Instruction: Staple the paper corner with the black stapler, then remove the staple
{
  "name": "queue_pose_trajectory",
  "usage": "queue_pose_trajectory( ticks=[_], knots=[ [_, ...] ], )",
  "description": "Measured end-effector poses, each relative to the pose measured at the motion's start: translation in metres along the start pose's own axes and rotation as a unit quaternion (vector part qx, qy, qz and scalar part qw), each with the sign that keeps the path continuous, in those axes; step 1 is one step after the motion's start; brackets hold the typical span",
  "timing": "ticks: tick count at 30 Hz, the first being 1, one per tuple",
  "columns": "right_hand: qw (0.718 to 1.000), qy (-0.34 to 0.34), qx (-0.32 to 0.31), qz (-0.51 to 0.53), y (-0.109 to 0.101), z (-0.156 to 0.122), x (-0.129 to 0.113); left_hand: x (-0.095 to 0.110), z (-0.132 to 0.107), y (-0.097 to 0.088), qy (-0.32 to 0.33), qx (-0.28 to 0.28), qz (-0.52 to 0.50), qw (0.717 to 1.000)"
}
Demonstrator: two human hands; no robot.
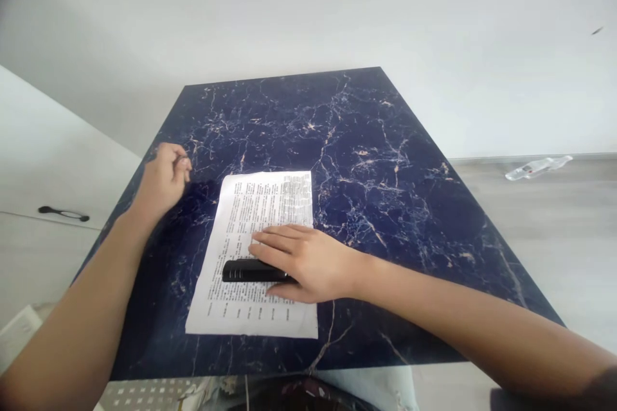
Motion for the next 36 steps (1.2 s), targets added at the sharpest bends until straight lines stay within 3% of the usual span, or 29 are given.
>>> queue_pose_trajectory(
  ticks=[4,8,13,17,21,24,27,32,36],
  knots=[
    [0.999,0.031,-0.015,-0.015,-0.004,-0.002,0.007,0.061,-0.01,0.027,0.119,-0.059,-0.065,0.989],
    [0.995,0.09,-0.02,-0.038,-0.02,-0.011,0.02,0.098,-0.023,0.05,0.147,-0.153,-0.125,0.969],
    [0.984,0.167,-0.025,-0.058,-0.036,-0.023,0.033,0.116,-0.037,0.054,0.161,-0.214,-0.158,0.95],
    [0.988,0.147,0.017,-0.044,-0.033,-0.02,0.028,0.124,-0.044,0.059,0.185,-0.233,-0.156,0.942],
    [0.988,0.139,0.058,-0.021,-0.027,-0.018,0.027,0.126,-0.046,0.063,0.18,-0.209,-0.15,0.95],
    [0.988,0.139,0.067,0.012,-0.028,-0.02,0.032,0.121,-0.042,0.059,0.188,-0.155,-0.091,0.966],
    [0.988,0.128,0.076,0.03,-0.031,-0.023,0.036,0.1,-0.031,0.046,0.16,-0.072,-0.044,0.983],
    [0.992,0.096,0.063,0.05,-0.034,-0.025,0.04,0.028,-0.007,0.018,0.015,0.04,-0.02,0.999],
    [0.986,0.087,0.022,0.143,-0.051,-0.032,0.05,-0.015,0.003,0.015,-0.015,0.039,-0.033,0.999]
  ],
)
Point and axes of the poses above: each hand's wrist, its own z-axis towards the middle knuckle, its own y-axis out of the palm, x = y × z, the point moved 4 cm from there along z, towards the middle knuckle, and after that the axes turned 10 degrees about -x, right-handed, at the moved point
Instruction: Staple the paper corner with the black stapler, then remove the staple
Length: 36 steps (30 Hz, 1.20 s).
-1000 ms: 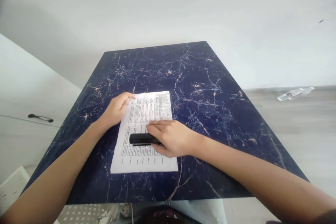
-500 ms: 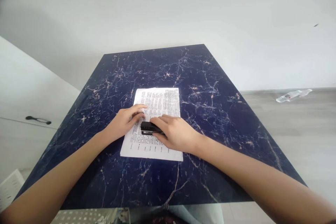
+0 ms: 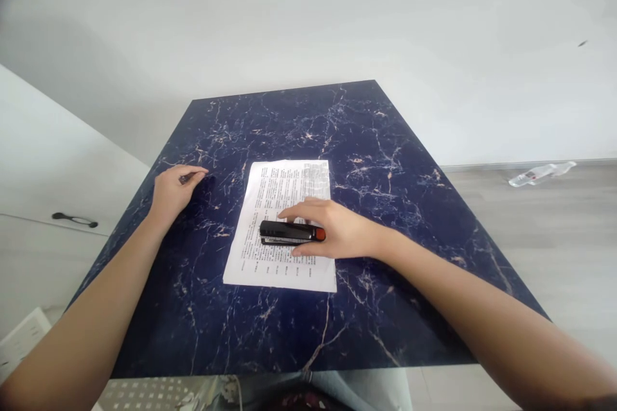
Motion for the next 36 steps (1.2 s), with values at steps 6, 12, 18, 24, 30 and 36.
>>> queue_pose_trajectory(
  ticks=[6,12,18,24,30,36],
  knots=[
    [0.971,0.069,-0.147,0.173,-0.024,-0.013,0.024,-0.006,0.003,0.007,-0.015,-0.017,0.014,1.0],
    [0.898,0.055,-0.239,0.366,-0.011,-0.015,0.026,0.012,0.001,0.009,0.022,-0.041,-0.014,0.999],
    [0.882,0.063,-0.236,0.403,-0.008,-0.012,0.02,0.017,0.002,0.012,0.046,-0.043,-0.008,0.998],
    [0.894,0.062,-0.219,0.386,-0.009,-0.011,0.023,0.013,0.002,0.015,0.047,-0.047,0.001,0.998],
    [0.862,0.091,-0.158,0.473,-0.004,-0.009,0.028,0.014,0.003,0.011,0.015,-0.024,0.003,1.0],
    [0.871,0.101,-0.142,0.46,-0.002,-0.007,0.031,0.014,0.003,0.01,0.036,-0.025,0.027,0.999]
  ],
)
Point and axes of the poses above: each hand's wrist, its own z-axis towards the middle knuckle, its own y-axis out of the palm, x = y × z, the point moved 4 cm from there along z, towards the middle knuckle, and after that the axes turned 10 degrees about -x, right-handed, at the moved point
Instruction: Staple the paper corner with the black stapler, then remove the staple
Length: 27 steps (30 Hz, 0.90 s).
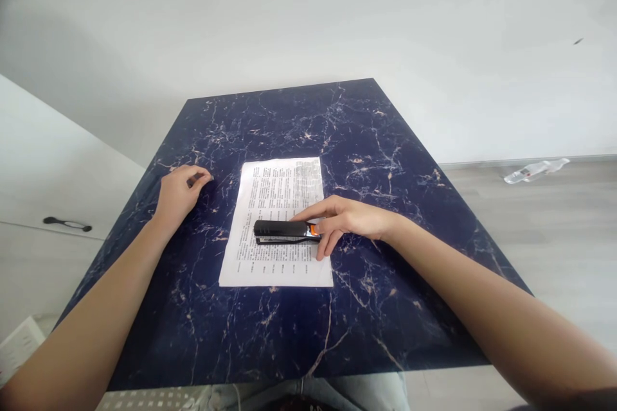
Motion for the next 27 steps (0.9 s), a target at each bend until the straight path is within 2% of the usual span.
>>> queue_pose_trajectory(
  ticks=[7,20,24,27],
  knots=[
    [0.999,-0.013,-0.008,-0.035,0.001,0.0,-0.003,0.003,-0.002,0.001,0.003,-0.007,-0.016,1.0],
    [0.998,0.005,0.048,-0.03,-0.006,-0.001,0.002,0.0,-0.001,0.004,-0.011,-0.011,-0.027,1.0],
    [0.998,0.006,0.059,-0.032,-0.007,-0.001,0.003,0.002,-0.002,0.001,-0.013,-0.013,-0.025,1.0],
    [0.998,0.007,0.058,-0.034,-0.007,-0.001,0.002,0.011,-0.004,-0.005,-0.005,0.009,0.001,1.0]
  ],
)
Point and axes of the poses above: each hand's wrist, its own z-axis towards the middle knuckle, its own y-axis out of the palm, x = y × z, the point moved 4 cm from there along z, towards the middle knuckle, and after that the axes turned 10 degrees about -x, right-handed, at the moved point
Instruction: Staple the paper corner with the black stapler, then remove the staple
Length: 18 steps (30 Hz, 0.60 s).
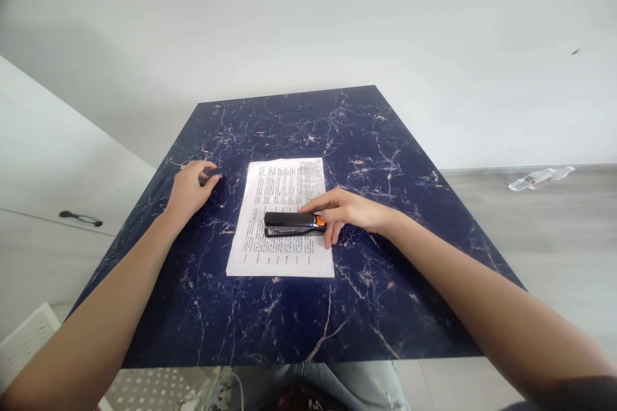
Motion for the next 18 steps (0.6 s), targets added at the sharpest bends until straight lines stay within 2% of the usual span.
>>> queue_pose_trajectory(
  ticks=[2,4,6,9,11,14,18],
  knots=[
    [1.0,-0.004,0.002,-0.003,-0.002,-0.001,-0.001,0.013,-0.004,-0.005,0.019,0.029,-0.001,0.999],
    [1.0,-0.009,0.008,-0.003,-0.006,-0.003,0.0,0.03,-0.01,-0.006,0.054,0.031,-0.039,0.997],
    [1.0,-0.011,0.019,0.003,-0.013,-0.006,0.001,0.05,-0.018,-0.001,0.111,-0.027,-0.092,0.989],
    [0.999,-0.009,0.035,0.019,-0.021,-0.008,0.005,0.077,-0.03,0.017,0.198,-0.187,-0.121,0.955],
    [0.999,-0.008,0.039,0.029,-0.025,-0.009,0.007,0.087,-0.036,0.027,0.229,-0.269,-0.097,0.93],
    [0.998,-0.004,0.042,0.036,-0.026,-0.009,0.008,0.092,-0.038,0.034,0.241,-0.308,-0.062,0.918],
    [0.998,0.004,0.045,0.032,-0.025,-0.009,0.005,0.09,-0.036,0.035,0.234,-0.304,-0.063,0.921]
  ],
)
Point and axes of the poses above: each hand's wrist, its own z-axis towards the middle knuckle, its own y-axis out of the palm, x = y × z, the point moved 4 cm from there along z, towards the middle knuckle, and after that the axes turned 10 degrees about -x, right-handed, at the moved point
